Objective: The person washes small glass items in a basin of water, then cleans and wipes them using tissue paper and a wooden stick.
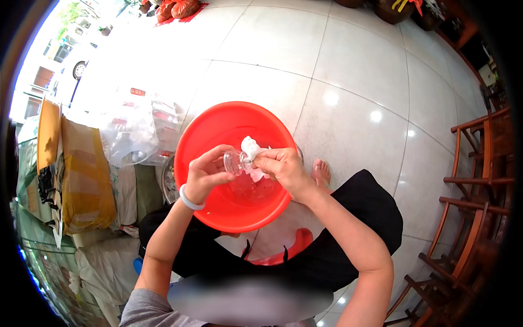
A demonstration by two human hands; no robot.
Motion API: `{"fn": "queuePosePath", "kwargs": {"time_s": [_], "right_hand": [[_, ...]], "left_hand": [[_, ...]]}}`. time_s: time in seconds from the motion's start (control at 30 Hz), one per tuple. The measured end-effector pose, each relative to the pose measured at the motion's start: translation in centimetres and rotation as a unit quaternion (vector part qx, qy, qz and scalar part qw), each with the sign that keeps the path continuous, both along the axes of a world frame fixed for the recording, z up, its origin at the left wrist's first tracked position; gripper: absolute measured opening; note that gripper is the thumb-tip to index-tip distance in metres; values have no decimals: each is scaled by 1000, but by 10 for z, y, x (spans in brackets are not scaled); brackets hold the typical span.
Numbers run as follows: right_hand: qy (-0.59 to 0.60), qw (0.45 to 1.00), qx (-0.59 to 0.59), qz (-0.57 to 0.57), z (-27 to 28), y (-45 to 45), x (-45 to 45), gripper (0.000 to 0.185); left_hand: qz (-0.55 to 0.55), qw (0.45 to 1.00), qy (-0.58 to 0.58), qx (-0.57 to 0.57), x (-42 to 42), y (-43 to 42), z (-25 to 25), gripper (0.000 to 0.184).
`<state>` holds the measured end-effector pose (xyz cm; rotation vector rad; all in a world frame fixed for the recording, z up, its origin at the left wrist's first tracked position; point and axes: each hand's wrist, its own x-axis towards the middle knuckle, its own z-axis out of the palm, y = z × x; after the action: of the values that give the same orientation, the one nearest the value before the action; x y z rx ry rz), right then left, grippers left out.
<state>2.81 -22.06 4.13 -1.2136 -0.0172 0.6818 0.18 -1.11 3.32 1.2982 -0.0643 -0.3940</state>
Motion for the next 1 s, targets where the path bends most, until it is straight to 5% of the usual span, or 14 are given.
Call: {"fn": "queuePosePath", "kwargs": {"time_s": [0.07,0.1,0.2,0.27,0.43,0.5,0.57,0.67,0.7,1.0], "right_hand": [[17,1000,7,-6,-2,0,0,19],[34,999,11,-10,-2,1,0,19],[33,998,32,-42,3,5,-2,19],[26,999,23,-37,6,3,-2,18],[-23,999,-2,27,-8,-1,-2,24],[-43,999,-13,28,-2,-1,-2,22],[-49,998,-24,35,-6,-3,-1,22],[-68,997,-23,23,-9,-1,-1,21],[-79,997,-10,7,-10,0,-1,20],[-63,998,9,-4,-4,4,-3,21]], "left_hand": [[45,966,-223,124,-2,-9,-1,42],[46,965,-224,124,-2,-8,-1,42],[50,982,-176,41,1,-4,2,39],[58,988,17,-139,2,1,6,37],[46,984,109,-133,3,5,3,39],[-83,981,136,-113,5,14,1,46],[-76,978,140,-138,3,12,5,46],[-56,976,-142,153,1,1,9,60],[-55,976,-143,153,2,0,8,60],[-31,984,120,-127,3,4,6,51]]}}
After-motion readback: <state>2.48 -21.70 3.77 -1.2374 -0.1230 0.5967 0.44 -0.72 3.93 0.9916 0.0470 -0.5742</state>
